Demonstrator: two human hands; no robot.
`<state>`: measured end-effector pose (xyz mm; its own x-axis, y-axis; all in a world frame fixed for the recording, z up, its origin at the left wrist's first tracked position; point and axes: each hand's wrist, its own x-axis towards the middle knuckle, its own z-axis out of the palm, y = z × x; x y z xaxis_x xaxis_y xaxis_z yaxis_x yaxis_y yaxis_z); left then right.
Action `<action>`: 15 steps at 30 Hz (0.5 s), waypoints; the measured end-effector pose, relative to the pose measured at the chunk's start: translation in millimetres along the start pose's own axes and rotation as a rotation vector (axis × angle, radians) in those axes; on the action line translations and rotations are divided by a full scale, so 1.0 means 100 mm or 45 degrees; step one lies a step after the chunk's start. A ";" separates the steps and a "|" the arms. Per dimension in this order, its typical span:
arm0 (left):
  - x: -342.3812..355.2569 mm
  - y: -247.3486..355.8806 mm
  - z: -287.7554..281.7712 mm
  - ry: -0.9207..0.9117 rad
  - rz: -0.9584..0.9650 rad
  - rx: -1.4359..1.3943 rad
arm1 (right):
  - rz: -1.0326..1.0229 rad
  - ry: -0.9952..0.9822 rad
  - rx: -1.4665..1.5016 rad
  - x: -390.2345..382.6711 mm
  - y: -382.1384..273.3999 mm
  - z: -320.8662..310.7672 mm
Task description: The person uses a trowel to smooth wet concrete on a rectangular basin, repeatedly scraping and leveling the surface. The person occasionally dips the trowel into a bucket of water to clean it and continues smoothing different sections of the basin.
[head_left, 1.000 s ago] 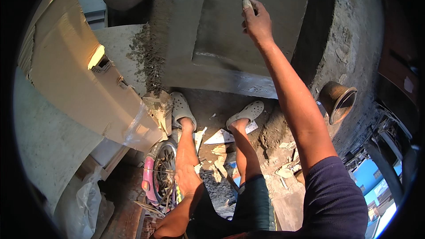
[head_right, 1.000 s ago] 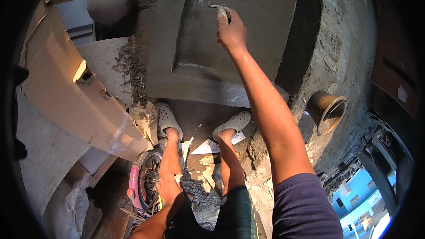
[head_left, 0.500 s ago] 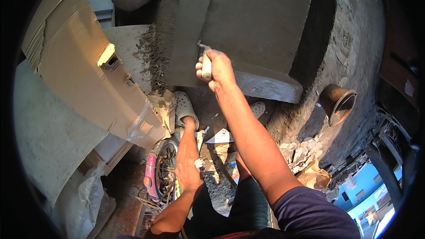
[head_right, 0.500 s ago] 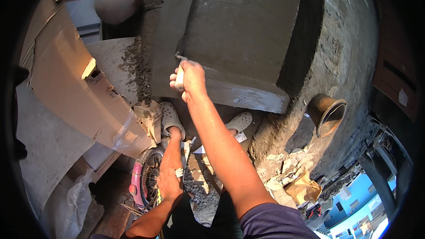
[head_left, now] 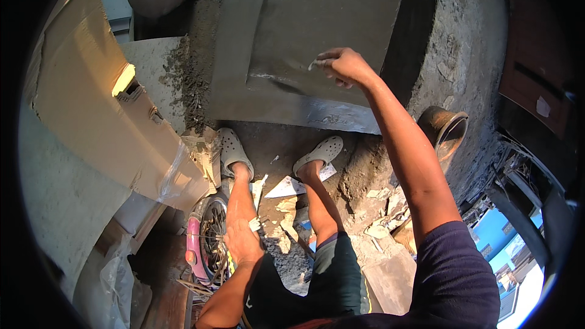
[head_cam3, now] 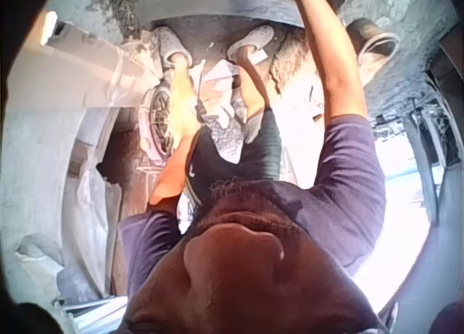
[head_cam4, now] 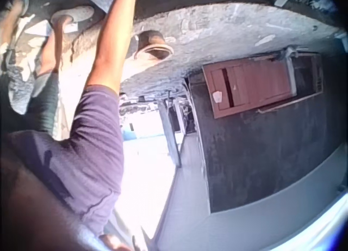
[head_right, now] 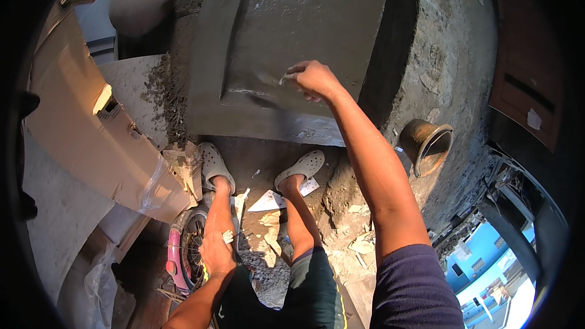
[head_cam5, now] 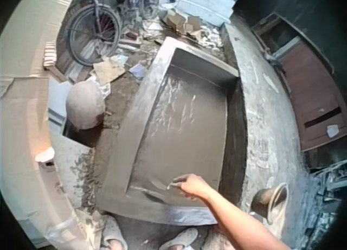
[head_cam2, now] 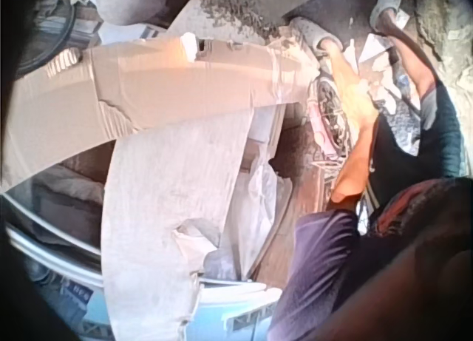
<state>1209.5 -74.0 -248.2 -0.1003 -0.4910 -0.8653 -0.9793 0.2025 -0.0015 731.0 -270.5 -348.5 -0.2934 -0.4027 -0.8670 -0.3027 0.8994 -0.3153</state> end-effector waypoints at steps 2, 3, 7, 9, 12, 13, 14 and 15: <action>-0.01 0.02 -0.04 0.058 0.020 -0.026 | -0.009 -0.157 -0.215 0.09 0.15 0.12; -0.01 0.04 -0.04 0.089 0.026 -0.018 | -0.017 -0.204 -0.321 0.18 0.20 0.21; -0.02 0.06 0.00 0.113 0.056 0.001 | -0.045 -0.244 -0.560 0.33 0.72 0.12; -0.03 0.06 0.02 0.118 0.080 -0.029 | -0.002 -0.209 -0.734 0.29 1.12 -0.14; -0.03 0.07 0.05 0.098 0.059 -0.013 | 0.294 -0.221 -0.876 0.26 1.69 -0.60; -0.03 0.08 0.06 0.104 0.074 -0.002 | 0.444 -0.123 -0.818 0.25 1.85 -0.74; -0.03 0.09 0.06 0.108 0.074 0.001 | 0.481 -0.105 -0.823 0.26 1.98 -0.87; -0.04 0.10 0.07 0.109 0.072 0.007 | 0.565 -0.070 -0.830 0.26 2.09 -0.97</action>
<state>1200.7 -64.6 -248.4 -0.1700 -0.5495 -0.8180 -0.9707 0.2364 0.0429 572.2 -109.4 -400.1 -0.4709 -0.0052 -0.8821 -0.6434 0.6861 0.3394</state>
